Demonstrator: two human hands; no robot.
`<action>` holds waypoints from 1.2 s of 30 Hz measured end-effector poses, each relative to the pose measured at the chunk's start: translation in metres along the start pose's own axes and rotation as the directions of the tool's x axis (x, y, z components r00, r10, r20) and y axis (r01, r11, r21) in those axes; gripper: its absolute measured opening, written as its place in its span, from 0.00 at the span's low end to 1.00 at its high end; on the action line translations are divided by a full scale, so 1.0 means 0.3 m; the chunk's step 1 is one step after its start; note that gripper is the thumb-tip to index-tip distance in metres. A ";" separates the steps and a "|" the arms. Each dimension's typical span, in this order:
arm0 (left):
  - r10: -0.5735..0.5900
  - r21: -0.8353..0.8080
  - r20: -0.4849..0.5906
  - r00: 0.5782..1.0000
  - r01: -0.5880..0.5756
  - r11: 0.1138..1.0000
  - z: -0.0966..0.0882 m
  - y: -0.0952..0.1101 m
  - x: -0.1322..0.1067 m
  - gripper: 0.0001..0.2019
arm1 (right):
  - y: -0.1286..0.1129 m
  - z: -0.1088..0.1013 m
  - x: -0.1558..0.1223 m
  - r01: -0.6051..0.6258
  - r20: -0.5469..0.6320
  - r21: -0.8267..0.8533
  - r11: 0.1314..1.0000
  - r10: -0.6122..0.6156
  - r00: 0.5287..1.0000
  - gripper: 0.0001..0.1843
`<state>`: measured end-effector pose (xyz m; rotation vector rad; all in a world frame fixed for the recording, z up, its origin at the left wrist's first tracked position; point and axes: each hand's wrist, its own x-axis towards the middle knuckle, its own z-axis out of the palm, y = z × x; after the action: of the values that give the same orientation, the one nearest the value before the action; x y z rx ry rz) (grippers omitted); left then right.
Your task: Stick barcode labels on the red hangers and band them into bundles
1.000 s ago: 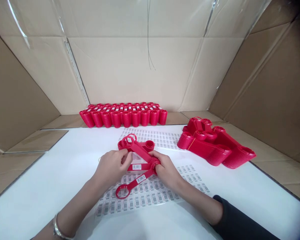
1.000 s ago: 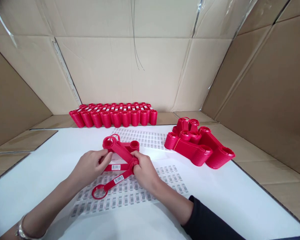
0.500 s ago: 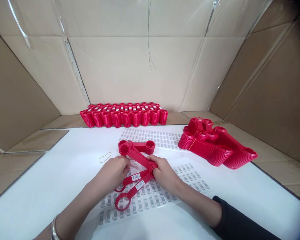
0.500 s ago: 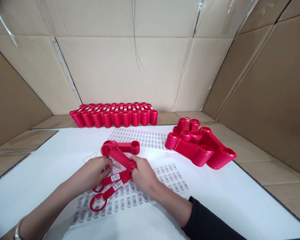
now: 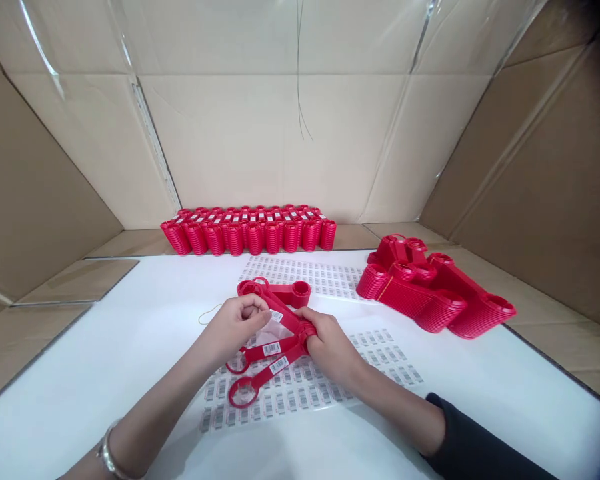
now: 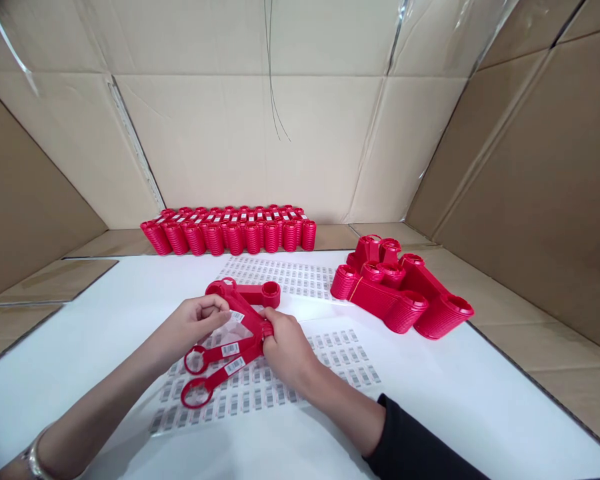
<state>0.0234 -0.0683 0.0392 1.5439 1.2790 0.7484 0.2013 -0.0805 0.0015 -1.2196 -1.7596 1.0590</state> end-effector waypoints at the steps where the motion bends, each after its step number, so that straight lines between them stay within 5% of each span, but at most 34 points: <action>1: -0.008 -0.018 0.006 1.000 0.009 1.000 0.004 0.001 0.001 0.13 | 0.001 0.001 -0.001 -0.001 0.004 -0.002 1.000 0.001 1.000 0.20; 13: -0.060 -0.051 0.011 0.998 0.060 0.997 0.011 0.002 0.003 0.15 | -0.016 0.002 -0.004 0.029 0.002 -0.044 0.999 -0.029 1.000 0.21; 18: 0.066 0.216 -0.097 0.993 -0.043 0.975 0.023 0.004 -0.013 0.13 | -0.013 0.004 -0.007 0.040 0.005 -0.022 0.999 -0.040 0.999 0.21; 23: 0.310 0.603 -0.147 0.939 -0.164 0.781 0.042 -0.012 -0.028 0.12 | -0.008 0.008 -0.012 0.047 0.009 0.015 0.999 -0.047 0.999 0.22; 28: 0.569 0.806 -0.166 0.805 -0.222 0.549 0.049 -0.033 -0.018 0.12 | -0.019 0.009 -0.014 0.066 0.031 0.066 0.996 -0.068 0.997 0.21; 31: 0.591 0.833 -0.241 0.770 -0.150 0.533 0.039 -0.035 -0.010 0.15 | -0.027 0.011 -0.015 0.072 0.036 0.081 0.994 -0.075 0.997 0.22; 36: 0.519 0.826 -0.343 0.783 -0.012 0.564 0.001 -0.028 -0.004 0.18 | -0.027 0.014 -0.019 0.028 0.061 0.080 0.996 -0.033 0.998 0.25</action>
<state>0.0200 -0.0697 0.0314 2.4276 2.0187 0.9421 0.1964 -0.0884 0.0066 -1.1191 -1.7606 1.1496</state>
